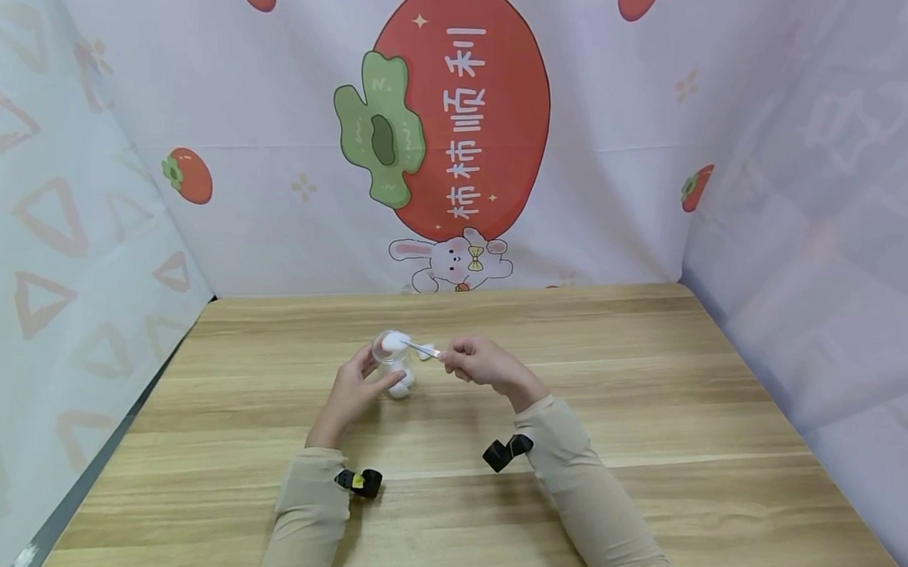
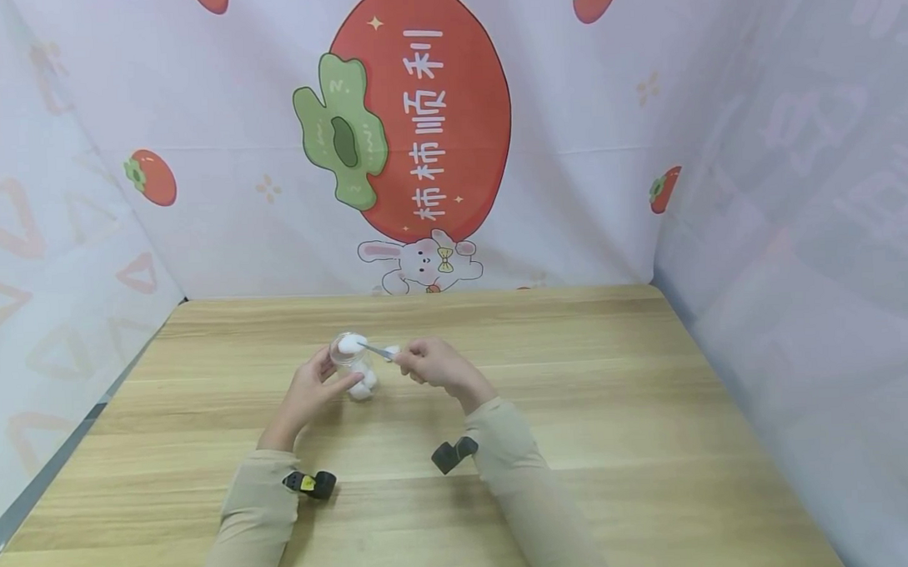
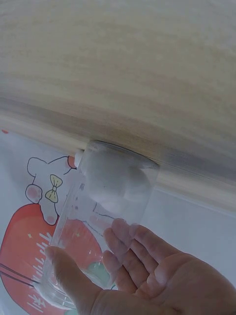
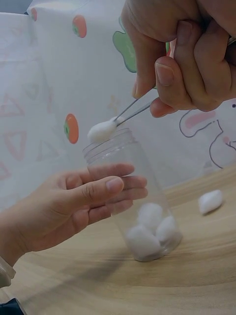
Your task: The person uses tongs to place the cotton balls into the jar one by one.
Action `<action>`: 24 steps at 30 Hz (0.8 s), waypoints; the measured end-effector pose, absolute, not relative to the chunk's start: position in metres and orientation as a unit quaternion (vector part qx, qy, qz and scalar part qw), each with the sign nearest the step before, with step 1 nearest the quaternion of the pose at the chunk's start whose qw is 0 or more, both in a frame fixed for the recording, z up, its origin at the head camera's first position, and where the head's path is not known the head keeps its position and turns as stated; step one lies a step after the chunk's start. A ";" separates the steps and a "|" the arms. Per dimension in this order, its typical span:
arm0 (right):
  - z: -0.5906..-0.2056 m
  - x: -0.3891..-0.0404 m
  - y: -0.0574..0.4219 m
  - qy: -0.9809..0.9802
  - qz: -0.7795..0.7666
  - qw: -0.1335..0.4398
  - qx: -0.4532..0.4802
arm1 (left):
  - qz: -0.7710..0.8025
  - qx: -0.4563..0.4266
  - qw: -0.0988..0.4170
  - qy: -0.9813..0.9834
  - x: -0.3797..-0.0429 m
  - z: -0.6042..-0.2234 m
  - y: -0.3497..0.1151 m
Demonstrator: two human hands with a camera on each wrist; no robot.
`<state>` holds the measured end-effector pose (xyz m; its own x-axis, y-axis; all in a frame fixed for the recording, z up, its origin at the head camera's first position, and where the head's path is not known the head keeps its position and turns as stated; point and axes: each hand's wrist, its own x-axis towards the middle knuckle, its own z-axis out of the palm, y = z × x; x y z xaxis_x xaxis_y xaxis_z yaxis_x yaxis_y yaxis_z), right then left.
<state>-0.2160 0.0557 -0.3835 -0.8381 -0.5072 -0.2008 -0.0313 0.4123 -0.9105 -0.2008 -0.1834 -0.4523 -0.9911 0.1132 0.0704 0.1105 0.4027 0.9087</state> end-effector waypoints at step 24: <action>-0.381 -0.217 0.053 0.805 -0.514 0.256 -0.147 | 0.547 0.056 0.015 0.835 -0.197 -0.447 -0.181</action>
